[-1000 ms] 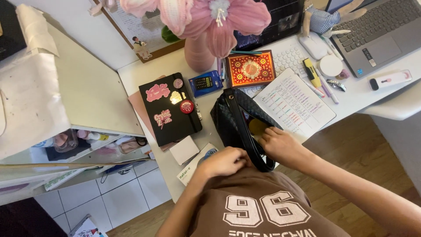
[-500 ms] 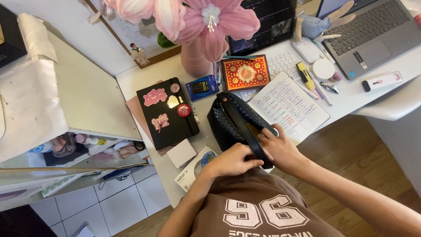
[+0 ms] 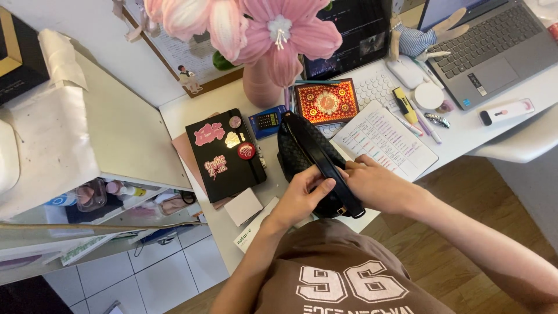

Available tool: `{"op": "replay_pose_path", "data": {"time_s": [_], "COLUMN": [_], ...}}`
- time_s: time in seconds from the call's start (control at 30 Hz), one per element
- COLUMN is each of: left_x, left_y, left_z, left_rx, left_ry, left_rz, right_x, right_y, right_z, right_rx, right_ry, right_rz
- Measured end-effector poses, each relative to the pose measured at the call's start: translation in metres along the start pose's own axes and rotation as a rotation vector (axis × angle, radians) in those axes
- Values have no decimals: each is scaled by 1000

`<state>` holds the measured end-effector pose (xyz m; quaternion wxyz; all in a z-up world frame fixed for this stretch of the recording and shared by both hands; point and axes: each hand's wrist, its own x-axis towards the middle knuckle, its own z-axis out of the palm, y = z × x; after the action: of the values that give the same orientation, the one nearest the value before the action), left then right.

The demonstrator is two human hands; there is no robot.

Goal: The person organizes stationery, notebooks, and small items on a home office desk.

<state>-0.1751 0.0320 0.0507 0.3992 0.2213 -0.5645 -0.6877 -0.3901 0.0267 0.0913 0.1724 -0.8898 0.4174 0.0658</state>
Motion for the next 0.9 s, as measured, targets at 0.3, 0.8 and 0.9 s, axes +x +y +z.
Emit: {"op": "replay_pose_path", "data": {"time_s": [0.3,0.8,0.9], "left_x": [-3,-23,-26], "left_y": [33,0,-13], "left_z": [7,22,31], "left_rx": [-46,366,508], "left_ry": [30,-459,-437], "left_rz": [-160,-53,-95], "right_x": [20,24,25], "right_y": [-3,23,22], "right_z": [-16,-6,-7], "right_rx": [410,341,321], "right_ry": [-398,-177,-156], "right_rz": [-287,-407,-424]}}
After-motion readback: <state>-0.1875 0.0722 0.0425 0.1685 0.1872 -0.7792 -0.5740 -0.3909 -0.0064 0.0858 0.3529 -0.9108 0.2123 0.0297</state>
